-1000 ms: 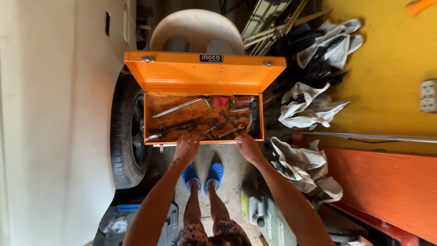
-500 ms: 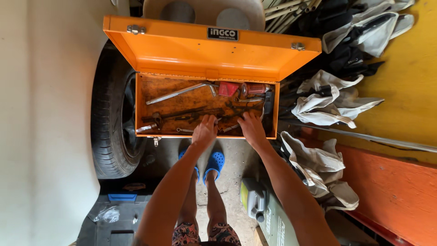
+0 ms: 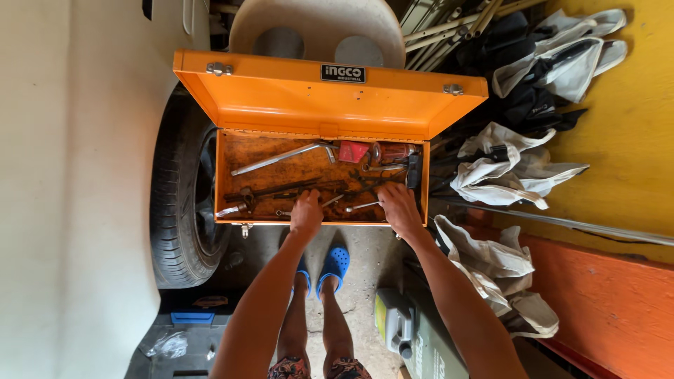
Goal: The person repeatedly picks up wrenches from an orange toolbox and places them on the hood of a white car. The person continues this process, moving multiple wrenches one at a time from the toolbox to the car hood.
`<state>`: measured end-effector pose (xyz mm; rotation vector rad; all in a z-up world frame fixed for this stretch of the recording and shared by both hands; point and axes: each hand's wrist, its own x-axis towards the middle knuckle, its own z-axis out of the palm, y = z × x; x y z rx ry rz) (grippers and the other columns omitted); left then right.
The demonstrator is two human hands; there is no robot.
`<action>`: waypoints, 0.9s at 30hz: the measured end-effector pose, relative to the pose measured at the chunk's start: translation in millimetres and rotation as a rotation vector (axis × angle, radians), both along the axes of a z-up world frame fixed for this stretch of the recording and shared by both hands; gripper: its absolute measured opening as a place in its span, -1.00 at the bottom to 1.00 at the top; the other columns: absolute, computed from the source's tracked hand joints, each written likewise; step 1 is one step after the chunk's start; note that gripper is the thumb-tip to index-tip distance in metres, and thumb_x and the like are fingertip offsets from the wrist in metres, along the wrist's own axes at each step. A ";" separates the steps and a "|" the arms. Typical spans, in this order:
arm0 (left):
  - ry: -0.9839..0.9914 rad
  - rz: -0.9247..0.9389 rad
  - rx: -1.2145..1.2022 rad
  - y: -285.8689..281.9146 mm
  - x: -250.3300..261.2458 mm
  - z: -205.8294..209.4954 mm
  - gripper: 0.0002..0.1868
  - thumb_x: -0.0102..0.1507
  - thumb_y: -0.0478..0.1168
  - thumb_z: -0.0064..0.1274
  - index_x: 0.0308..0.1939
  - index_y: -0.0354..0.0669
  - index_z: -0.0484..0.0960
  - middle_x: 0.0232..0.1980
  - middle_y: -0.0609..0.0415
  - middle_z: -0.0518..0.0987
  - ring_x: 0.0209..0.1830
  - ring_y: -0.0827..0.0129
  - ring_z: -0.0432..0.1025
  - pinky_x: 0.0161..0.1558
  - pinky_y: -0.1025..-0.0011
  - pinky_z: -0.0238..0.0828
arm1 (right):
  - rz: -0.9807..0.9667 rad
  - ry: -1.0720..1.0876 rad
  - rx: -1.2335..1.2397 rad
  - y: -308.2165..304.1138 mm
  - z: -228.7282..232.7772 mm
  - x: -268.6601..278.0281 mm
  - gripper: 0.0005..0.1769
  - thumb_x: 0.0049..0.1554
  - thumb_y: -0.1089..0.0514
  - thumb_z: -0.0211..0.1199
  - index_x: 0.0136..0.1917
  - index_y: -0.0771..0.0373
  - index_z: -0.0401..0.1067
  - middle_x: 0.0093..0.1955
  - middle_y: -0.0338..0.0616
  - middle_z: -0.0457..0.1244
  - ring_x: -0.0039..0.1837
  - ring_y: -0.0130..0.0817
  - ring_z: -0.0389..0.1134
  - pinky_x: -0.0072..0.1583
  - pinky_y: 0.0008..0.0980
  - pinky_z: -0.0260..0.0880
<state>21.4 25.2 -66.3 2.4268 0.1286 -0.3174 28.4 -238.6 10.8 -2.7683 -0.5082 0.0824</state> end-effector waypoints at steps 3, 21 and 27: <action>0.108 -0.078 0.082 -7.1 1.7 -4.2 -0.72 0.16 -0.21 0.17 -0.05 -0.08 0.60 0.03 -0.10 0.56 0.07 -0.11 0.47 0.03 -0.01 0.44 | -0.086 -0.017 0.247 -1.0 2.5 -3.3 -0.81 0.12 0.28 0.34 -0.15 0.27 0.32 -0.04 -0.09 0.27 0.11 -0.06 0.29 0.15 -0.07 0.28; 0.100 -0.277 0.163 7.2 20.2 28.9 -0.83 0.22 -0.13 0.14 -0.16 -0.03 0.72 -0.09 -0.05 0.66 0.04 0.02 0.50 0.06 0.06 0.43 | -0.695 0.260 0.585 18.8 -6.9 -15.7 -0.78 0.15 0.16 0.41 -0.04 0.29 0.44 -0.15 -0.07 0.37 -0.16 -0.29 0.41 -0.08 -0.30 0.40; 0.207 -0.035 -0.369 2.9 15.1 15.5 -0.70 0.17 -0.09 0.27 -0.09 -0.16 0.73 -0.21 -0.08 0.73 -0.21 0.16 0.64 -0.13 0.23 0.57 | -0.787 0.476 1.107 29.1 3.7 -11.2 -0.79 0.18 0.23 0.31 0.10 0.26 0.46 -0.05 -0.07 0.43 -0.13 -0.37 0.38 -0.16 -0.46 0.41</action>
